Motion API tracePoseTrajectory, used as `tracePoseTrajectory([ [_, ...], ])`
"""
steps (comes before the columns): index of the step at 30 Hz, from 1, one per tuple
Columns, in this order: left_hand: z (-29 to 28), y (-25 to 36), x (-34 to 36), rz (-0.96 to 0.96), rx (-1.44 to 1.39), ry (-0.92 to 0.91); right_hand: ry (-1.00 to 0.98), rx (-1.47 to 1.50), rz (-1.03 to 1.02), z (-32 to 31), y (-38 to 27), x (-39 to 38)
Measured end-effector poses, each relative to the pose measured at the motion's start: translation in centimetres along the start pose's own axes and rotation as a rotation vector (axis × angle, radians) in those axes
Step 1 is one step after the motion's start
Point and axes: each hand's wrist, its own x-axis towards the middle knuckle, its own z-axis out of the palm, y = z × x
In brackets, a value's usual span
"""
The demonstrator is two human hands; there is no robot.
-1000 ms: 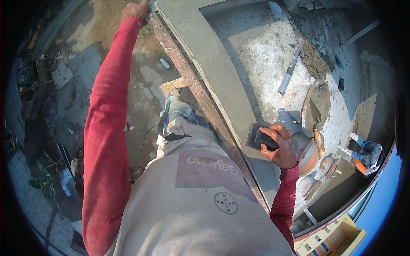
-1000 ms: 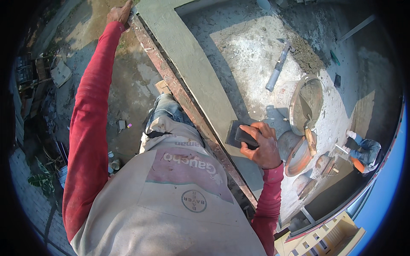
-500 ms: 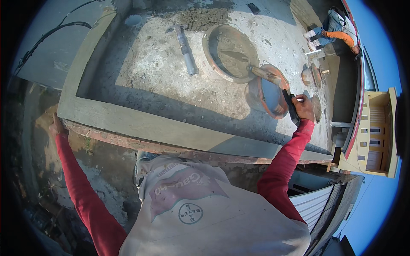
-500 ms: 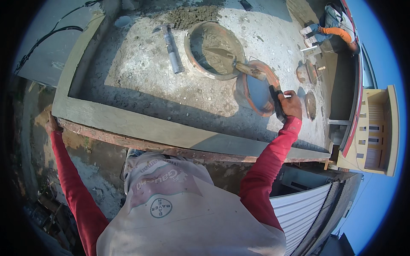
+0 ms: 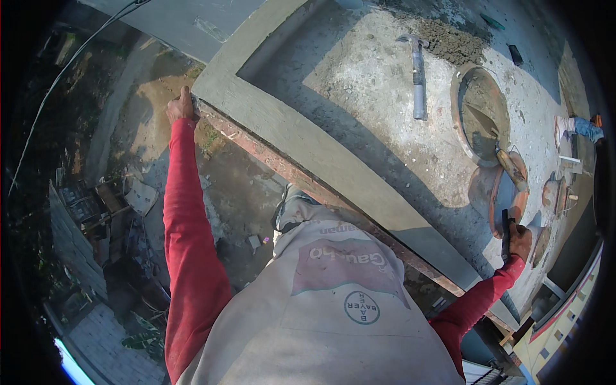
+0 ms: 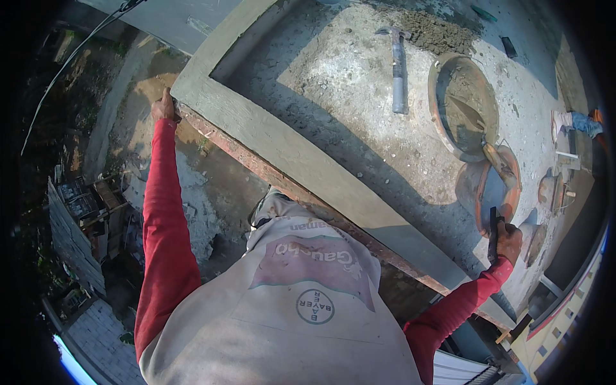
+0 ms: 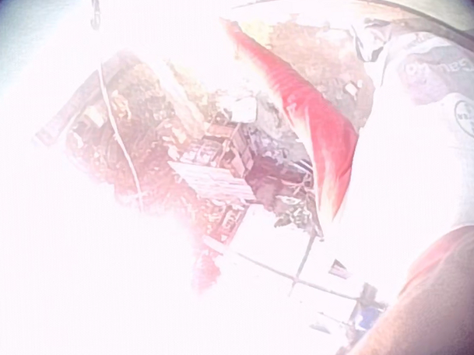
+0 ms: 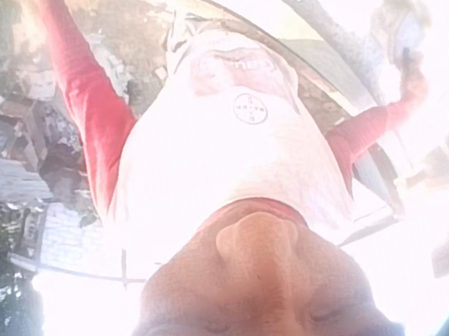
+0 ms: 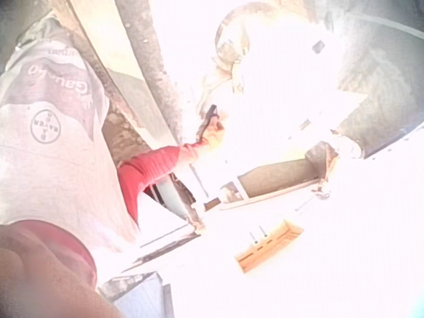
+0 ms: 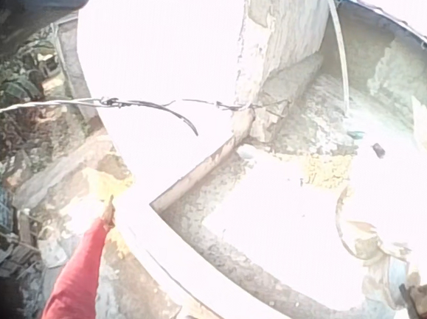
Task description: Smoothing out wet cement/plaster on a concrete ledge or wall corner using a hand float.
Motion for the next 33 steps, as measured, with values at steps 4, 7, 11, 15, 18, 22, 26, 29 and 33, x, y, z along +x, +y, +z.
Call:
tracePoseTrajectory([
  [4, -0.4, 0.4, -0.8, -0.002, 0.026, 0.015, -0.249, 0.639, -0.163, 1.8, -9.5, -8.9],
  [7, -0.6, 0.6, -0.8, 0.008, 0.027, 0.006, -0.329, 0.505, -0.700, 6.4, -19.4, -13.8],
  [11, -0.5, 0.4, -0.6, -0.002, -0.026, -0.046, -0.176, 0.505, -1.080, 12.5, -33.8, -17.1],
  [15, -0.7, 0.4, -0.9, 0.008, -0.011, -0.060, -0.095, 0.472, -1.231, 13.1, -39.3, -17.8],
  [18, -0.6, 0.8, -1.6, 0.076, 0.008, -0.028, -0.090, 0.356, -1.205, 10.7, -36.8, -18.6],
  [22, -0.8, 1.3, -2.1, 0.047, 0.000, -0.031, 0.023, 0.430, -1.201, 10.9, -35.4, -19.4],
  [26, -1.0, 1.2, -2.0, 0.063, 0.001, -0.028, 0.064, 0.440, -1.189, 15.3, -39.4, -19.2],
  [29, -1.0, 1.2, -2.0, 0.048, 0.023, -0.024, -0.007, 0.417, -1.137, 15.3, -39.0, -19.2],
  [33, -0.8, 1.3, -2.0, 0.035, -0.014, -0.049, -0.128, 0.250, -1.076, 10.7, -33.1, -20.3],
])
